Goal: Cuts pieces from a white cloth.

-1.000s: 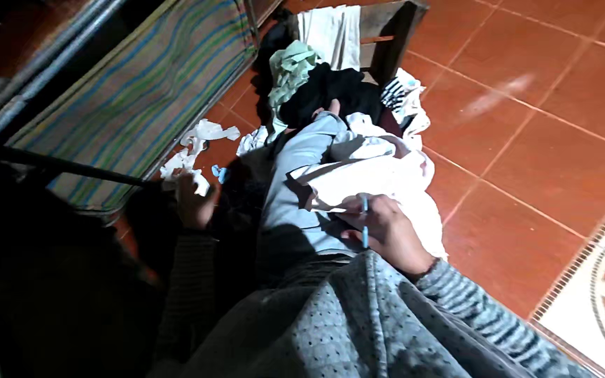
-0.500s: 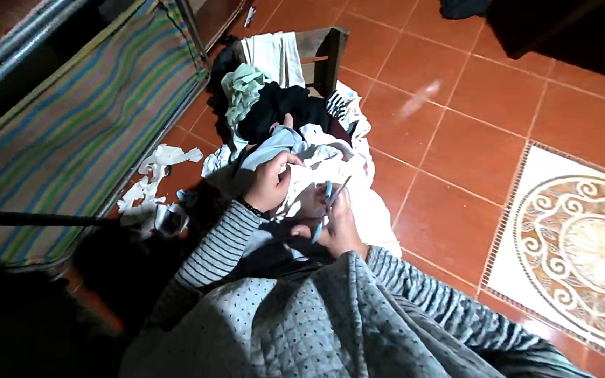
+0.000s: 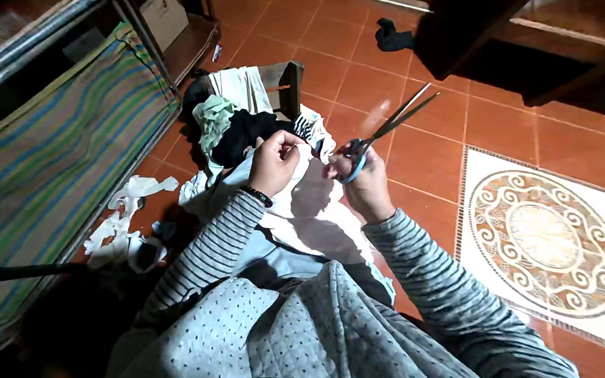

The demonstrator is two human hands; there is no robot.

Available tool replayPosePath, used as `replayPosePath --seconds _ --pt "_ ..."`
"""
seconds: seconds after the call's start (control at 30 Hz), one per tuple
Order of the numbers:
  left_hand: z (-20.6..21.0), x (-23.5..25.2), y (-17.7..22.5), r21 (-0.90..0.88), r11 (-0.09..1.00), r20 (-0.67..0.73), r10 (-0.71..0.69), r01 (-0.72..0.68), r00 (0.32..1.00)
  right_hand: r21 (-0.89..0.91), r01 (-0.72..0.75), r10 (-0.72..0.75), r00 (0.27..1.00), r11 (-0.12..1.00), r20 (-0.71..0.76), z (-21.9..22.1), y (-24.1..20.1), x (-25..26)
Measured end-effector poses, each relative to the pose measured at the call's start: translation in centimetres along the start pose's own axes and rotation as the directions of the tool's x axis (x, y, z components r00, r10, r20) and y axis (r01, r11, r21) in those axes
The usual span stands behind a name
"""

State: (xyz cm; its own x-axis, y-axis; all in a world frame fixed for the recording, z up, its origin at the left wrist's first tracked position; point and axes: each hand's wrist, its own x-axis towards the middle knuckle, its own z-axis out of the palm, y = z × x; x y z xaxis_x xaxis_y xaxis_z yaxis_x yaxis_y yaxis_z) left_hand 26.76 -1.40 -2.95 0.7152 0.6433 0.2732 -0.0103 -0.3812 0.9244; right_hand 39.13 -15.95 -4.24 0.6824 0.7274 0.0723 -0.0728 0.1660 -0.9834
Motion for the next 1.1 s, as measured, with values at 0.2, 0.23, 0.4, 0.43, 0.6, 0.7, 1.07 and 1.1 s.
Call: replayPosePath --seconds 0.2,0.23,0.4,0.43,0.6,0.7,1.07,1.1 --pt "2.4 1.7 3.9 -0.157 0.983 0.257 -0.051 0.094 0.965 -0.163 0.035 -0.042 0.998 0.986 -0.039 1.1 0.5 -0.1" --pt "2.4 1.8 3.8 -0.170 0.984 0.262 -0.001 0.047 0.965 -0.125 0.030 -0.034 0.999 0.992 -0.032 0.9 0.4 0.2" --pt "0.0 0.9 1.6 -0.148 0.989 0.177 0.041 -0.014 0.983 0.001 -0.019 0.018 0.999 1.000 0.049 -0.9 -0.3 0.8" --pt "-0.4 0.5 0.9 -0.130 0.991 0.146 0.012 0.007 0.989 0.032 -0.050 0.047 0.996 0.998 0.070 -1.4 -0.3 0.7" --pt "-1.4 -3.8 -2.1 0.112 0.921 0.283 -0.388 0.372 0.877 0.175 -0.129 0.104 0.984 0.976 0.146 -3.2 0.0 -0.1" --pt "0.6 -6.7 -3.6 0.342 0.801 0.418 -0.598 0.492 0.684 0.178 -0.128 0.103 0.984 0.976 0.143 -3.7 0.3 -0.8" --pt "5.7 -5.7 -3.0 0.348 0.826 0.320 -0.549 0.443 0.772 0.285 -0.146 0.108 0.983 0.947 0.145 -5.7 -1.0 -2.5" --pt "6.1 -5.9 -2.5 0.422 0.820 0.392 -0.549 0.386 0.738 0.281 -0.137 0.098 0.984 0.950 0.149 -6.0 -1.3 -2.6"
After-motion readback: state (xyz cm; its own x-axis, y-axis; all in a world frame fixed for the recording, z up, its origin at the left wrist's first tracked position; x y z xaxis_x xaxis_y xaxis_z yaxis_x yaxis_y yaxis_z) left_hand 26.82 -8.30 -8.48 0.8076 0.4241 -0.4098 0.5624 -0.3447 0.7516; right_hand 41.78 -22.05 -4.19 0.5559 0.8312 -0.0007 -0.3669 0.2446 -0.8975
